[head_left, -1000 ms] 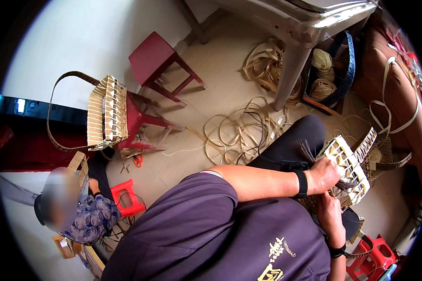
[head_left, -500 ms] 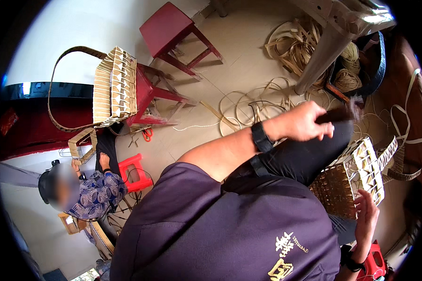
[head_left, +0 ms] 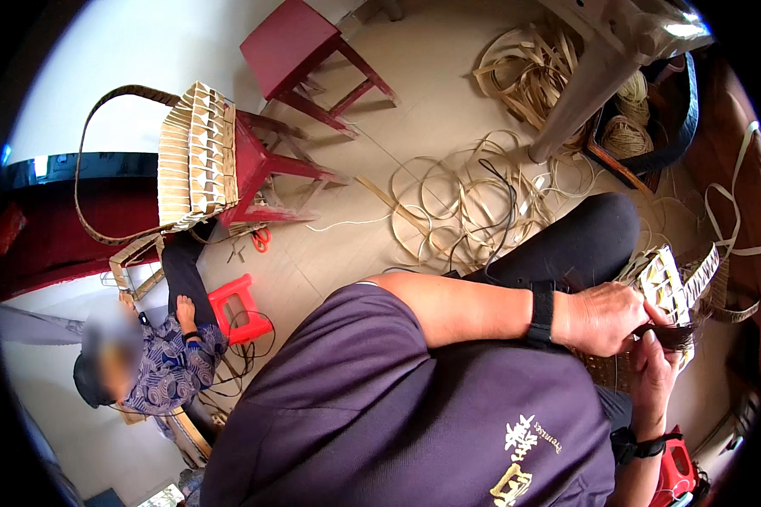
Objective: The person is weaving thin bamboo strips into the structure of a basket, using a small bundle of darker fibers to reinforce the edges or decorative elements.
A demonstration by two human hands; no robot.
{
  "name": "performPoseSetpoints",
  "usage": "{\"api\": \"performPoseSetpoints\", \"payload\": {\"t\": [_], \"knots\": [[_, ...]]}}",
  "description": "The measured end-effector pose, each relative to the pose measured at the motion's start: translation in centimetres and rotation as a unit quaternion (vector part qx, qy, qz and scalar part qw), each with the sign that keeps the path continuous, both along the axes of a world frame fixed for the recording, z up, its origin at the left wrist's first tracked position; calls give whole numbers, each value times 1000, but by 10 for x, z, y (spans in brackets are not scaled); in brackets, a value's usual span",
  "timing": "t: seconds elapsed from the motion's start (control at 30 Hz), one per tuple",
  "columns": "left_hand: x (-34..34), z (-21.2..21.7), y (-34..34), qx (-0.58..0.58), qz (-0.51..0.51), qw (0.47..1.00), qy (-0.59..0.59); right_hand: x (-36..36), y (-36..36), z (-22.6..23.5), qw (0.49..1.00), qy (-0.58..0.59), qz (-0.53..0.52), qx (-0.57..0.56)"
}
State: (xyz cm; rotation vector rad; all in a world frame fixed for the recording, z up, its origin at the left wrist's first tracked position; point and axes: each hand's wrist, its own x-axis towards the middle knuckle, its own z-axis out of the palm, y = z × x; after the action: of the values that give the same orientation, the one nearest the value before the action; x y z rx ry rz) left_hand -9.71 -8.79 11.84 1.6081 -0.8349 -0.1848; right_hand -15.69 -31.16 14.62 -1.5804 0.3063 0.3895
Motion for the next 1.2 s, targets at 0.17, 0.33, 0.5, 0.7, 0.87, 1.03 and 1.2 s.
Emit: {"api": "performPoseSetpoints", "payload": {"t": [0.17,0.33,0.5,0.7,0.87,1.03,1.2], "knots": [[62,-23,87,-62,0,997,-54,-32,-81,10,977,-45,-146,148],[63,-267,244,114,307,916,231,-77,-166,36,947,-95,-245,183],[-55,-450,290,380,315,753,435,-109,-214,54,934,-87,-307,160],[-94,-469,253,536,129,649,524,-145,-225,81,920,-89,-365,115],[-129,-517,235,650,99,640,398,-146,-229,102,917,-89,-378,93],[-89,-558,261,425,238,655,578,-153,-241,101,912,-84,-390,96],[-105,-499,218,31,313,594,741,-171,-224,113,903,-92,-414,67]]}}
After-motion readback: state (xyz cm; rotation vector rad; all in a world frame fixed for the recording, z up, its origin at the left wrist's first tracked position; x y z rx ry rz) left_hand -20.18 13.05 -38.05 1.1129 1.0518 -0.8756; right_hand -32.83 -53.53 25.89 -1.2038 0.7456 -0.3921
